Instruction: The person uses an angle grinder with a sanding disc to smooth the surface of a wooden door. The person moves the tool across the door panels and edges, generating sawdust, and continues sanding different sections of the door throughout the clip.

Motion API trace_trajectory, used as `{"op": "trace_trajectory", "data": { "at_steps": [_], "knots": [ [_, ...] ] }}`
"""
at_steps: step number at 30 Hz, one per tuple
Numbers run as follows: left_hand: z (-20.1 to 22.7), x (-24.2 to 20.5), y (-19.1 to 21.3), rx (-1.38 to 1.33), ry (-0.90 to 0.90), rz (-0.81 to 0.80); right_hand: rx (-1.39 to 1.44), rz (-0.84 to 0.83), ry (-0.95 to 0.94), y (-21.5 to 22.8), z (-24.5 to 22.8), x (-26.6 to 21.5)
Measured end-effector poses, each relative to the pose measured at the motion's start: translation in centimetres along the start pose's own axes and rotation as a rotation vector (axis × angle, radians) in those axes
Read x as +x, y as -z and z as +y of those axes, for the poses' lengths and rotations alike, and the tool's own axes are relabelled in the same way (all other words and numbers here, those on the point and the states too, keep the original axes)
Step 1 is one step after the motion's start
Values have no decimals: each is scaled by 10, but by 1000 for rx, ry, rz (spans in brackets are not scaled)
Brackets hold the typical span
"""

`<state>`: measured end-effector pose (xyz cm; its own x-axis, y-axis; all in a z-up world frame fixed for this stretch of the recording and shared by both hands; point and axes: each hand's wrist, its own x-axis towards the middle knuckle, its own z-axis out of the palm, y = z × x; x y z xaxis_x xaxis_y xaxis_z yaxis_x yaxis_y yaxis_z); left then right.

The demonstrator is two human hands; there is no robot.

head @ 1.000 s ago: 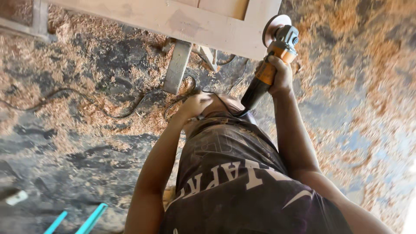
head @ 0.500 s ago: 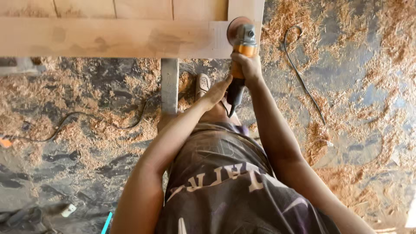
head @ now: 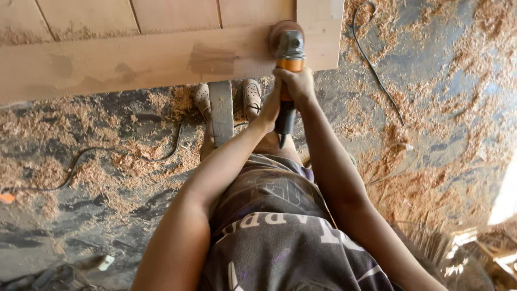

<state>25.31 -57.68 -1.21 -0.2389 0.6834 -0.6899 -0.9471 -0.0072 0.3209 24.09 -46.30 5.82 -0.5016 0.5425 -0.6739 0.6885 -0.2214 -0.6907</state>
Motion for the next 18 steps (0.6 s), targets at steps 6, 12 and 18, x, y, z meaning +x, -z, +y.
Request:
{"op": "trace_trajectory", "data": {
  "at_steps": [6, 12, 18],
  "knots": [
    [30, -47, 78, -104, -143, 227, -132, -93, 9, -100, -22, -13],
    [46, -83, 140, -212, -375, 513, -538, -242, 90, -178, -45, -28],
    [39, -68, 139, -242, -547, 677, -664, -415, 102, -193, -58, -21]
  ]
}}
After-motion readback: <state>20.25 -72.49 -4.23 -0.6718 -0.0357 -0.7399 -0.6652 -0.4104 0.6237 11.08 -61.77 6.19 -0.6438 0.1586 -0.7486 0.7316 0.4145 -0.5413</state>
